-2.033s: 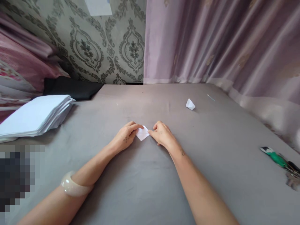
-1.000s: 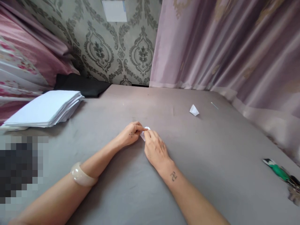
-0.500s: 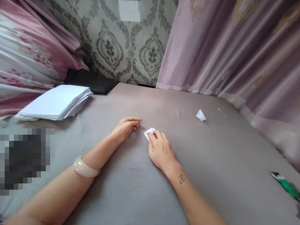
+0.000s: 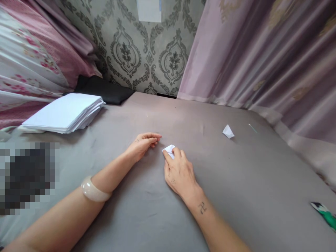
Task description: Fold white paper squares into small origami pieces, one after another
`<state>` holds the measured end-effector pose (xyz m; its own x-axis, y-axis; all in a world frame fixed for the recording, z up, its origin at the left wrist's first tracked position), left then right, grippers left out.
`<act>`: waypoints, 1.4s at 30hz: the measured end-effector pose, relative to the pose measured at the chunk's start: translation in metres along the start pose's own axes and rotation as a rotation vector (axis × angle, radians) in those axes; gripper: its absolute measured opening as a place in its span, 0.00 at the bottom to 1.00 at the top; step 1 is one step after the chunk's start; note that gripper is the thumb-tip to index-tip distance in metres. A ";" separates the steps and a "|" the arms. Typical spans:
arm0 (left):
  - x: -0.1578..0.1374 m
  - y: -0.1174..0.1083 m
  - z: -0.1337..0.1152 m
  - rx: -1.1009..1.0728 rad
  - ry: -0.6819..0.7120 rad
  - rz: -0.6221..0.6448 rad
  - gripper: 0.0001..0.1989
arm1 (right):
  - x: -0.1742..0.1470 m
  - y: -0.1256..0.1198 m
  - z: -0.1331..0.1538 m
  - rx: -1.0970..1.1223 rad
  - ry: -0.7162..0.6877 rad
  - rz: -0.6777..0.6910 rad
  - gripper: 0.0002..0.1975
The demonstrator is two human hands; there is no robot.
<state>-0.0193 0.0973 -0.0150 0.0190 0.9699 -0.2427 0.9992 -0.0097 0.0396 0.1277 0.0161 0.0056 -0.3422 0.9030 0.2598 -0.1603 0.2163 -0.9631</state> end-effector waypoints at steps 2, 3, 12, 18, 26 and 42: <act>-0.001 0.000 0.000 0.031 0.011 -0.001 0.11 | 0.002 -0.003 0.001 -0.007 -0.013 0.013 0.19; -0.001 0.001 0.000 0.056 0.022 -0.002 0.11 | 0.003 -0.004 0.001 -0.003 -0.023 0.019 0.18; -0.012 0.019 0.003 0.634 0.473 0.163 0.12 | -0.003 -0.006 -0.014 0.165 -0.067 0.024 0.20; -0.017 0.022 0.003 0.773 0.629 0.203 0.12 | -0.007 -0.004 -0.019 0.254 -0.077 -0.015 0.21; -0.018 0.024 0.001 0.807 0.571 0.182 0.09 | 0.000 -0.001 -0.015 0.180 -0.027 -0.005 0.18; -0.013 0.024 0.011 0.661 0.427 0.192 0.05 | -0.011 0.006 -0.033 0.488 0.045 -0.156 0.15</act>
<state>0.0050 0.0820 -0.0214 0.3105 0.9446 0.1066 0.7971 -0.1976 -0.5706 0.1606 0.0197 -0.0054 -0.2414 0.8910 0.3844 -0.6238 0.1610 -0.7649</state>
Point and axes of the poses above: each hand's wrist, its own x-axis towards the middle knuckle, its own y-axis out of the palm, z = x × y, the point moved 3 cm from there along x, towards the middle knuckle, and after that the axes turned 3 degrees about -z, right-handed, at the moved point
